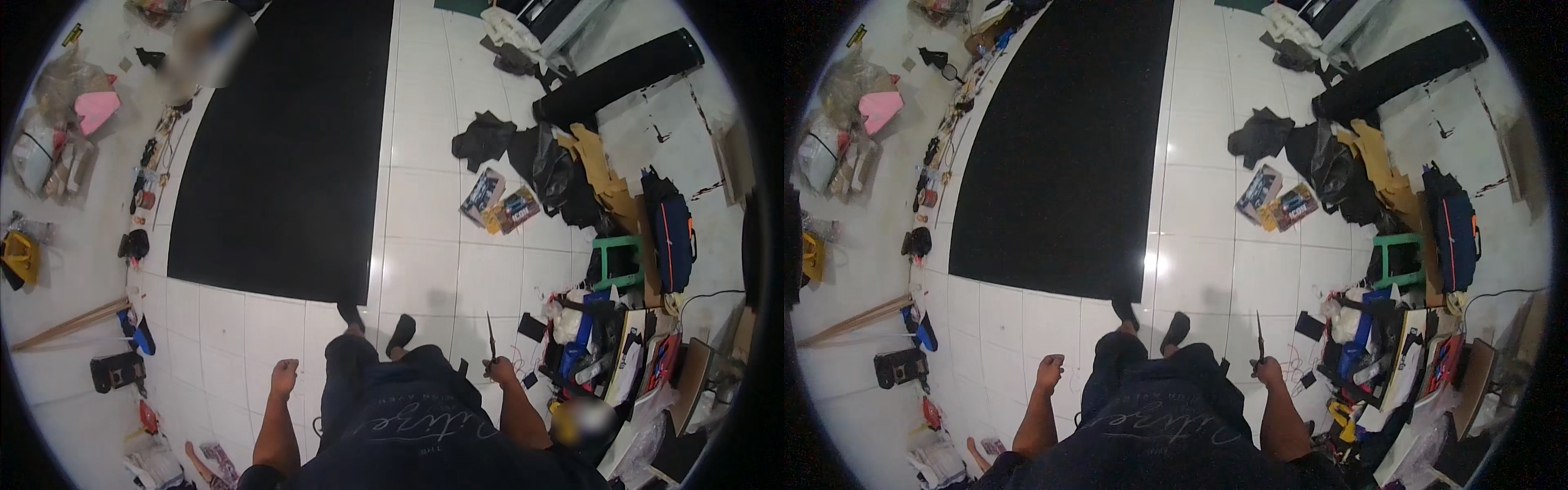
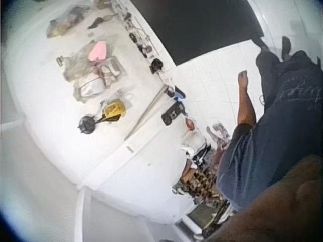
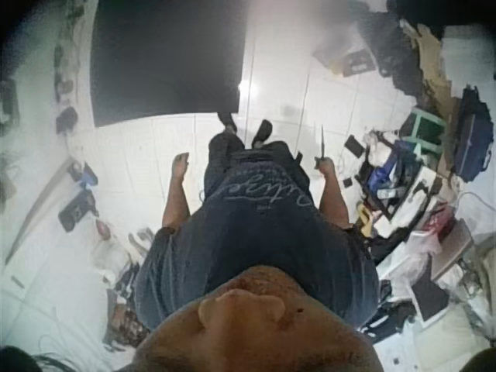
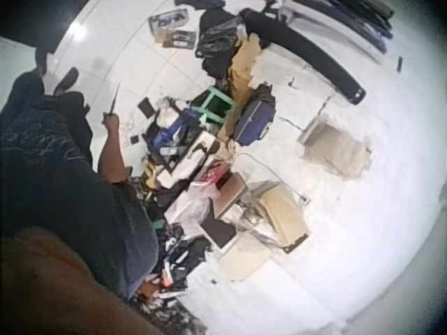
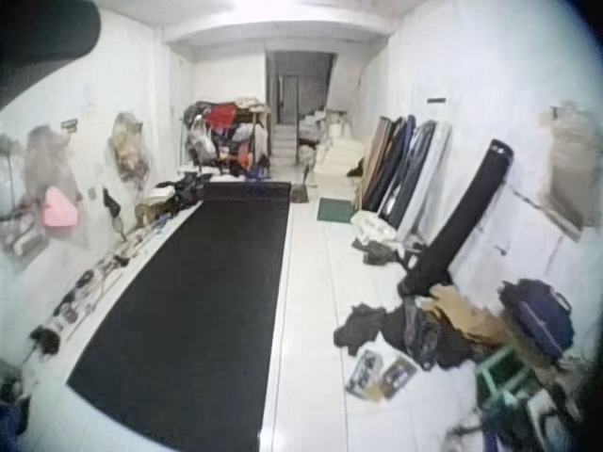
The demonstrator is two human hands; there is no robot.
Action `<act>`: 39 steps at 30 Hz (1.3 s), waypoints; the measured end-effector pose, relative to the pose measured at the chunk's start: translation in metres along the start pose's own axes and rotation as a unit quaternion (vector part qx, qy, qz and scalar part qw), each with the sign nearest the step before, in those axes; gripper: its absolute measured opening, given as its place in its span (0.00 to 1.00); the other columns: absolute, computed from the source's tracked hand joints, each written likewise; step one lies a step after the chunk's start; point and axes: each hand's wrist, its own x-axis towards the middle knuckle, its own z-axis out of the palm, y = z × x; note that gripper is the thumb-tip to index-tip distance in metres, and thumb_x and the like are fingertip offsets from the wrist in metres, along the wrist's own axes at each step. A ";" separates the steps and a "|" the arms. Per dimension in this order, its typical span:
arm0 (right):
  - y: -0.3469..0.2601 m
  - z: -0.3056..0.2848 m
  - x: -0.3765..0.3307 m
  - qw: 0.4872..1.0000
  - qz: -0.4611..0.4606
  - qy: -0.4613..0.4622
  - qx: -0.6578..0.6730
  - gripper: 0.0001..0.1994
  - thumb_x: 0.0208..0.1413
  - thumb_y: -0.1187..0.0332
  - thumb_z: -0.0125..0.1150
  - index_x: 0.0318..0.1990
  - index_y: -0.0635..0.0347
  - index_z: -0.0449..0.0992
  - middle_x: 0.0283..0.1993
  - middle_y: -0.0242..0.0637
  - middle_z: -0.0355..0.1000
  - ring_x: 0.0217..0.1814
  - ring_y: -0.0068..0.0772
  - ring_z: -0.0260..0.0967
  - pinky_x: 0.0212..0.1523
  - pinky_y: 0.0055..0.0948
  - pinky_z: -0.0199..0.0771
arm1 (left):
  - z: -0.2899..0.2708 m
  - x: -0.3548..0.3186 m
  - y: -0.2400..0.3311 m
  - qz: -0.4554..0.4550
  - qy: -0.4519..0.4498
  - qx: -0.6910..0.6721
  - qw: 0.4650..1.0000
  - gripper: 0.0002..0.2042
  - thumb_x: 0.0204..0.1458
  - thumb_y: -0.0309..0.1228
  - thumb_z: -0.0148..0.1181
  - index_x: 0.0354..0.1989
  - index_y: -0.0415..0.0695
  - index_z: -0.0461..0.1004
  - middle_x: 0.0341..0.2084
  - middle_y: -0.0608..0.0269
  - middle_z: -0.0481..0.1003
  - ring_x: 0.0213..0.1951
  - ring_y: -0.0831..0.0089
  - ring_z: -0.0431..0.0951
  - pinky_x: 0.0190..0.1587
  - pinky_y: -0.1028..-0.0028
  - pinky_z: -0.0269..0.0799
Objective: The person measures a large piece of black fabric using a metal ruler and a pencil, then cuts along the marked line with shears.
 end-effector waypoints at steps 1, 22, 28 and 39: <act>-0.008 0.006 -0.006 1.000 0.006 -0.004 0.025 0.17 0.51 0.61 0.65 0.27 0.71 0.75 0.22 0.42 0.73 0.23 0.34 0.74 0.26 0.34 0.72 | -0.007 -0.006 -0.013 -0.012 0.007 0.006 1.000 0.20 0.51 0.42 0.56 0.43 0.37 0.73 0.33 0.61 0.74 0.30 0.71 0.72 0.30 0.73 0.68; -0.043 0.005 0.022 0.998 0.002 0.004 0.060 0.16 0.51 0.62 0.64 0.28 0.72 0.73 0.24 0.42 0.72 0.24 0.34 0.75 0.25 0.31 0.72 | 0.001 0.004 0.000 -0.028 0.037 -0.009 0.999 0.19 0.52 0.39 0.58 0.42 0.34 0.73 0.32 0.58 0.76 0.32 0.71 0.73 0.36 0.72 0.71; -0.086 0.006 0.017 1.000 0.003 0.001 0.014 0.19 0.50 0.59 0.63 0.28 0.73 0.74 0.26 0.47 0.75 0.26 0.36 0.77 0.29 0.34 0.74 | -0.007 -0.008 -0.007 -0.055 0.048 -0.028 0.997 0.19 0.51 0.39 0.59 0.42 0.33 0.73 0.34 0.55 0.76 0.31 0.68 0.74 0.35 0.72 0.71; -0.072 0.018 0.042 0.998 0.005 -0.041 -0.044 0.16 0.49 0.60 0.66 0.23 0.68 0.74 0.21 0.42 0.73 0.21 0.34 0.73 0.23 0.33 0.70 | -0.007 -0.008 0.005 -0.055 0.047 -0.026 0.997 0.19 0.51 0.39 0.59 0.42 0.33 0.73 0.32 0.55 0.76 0.31 0.69 0.74 0.35 0.71 0.71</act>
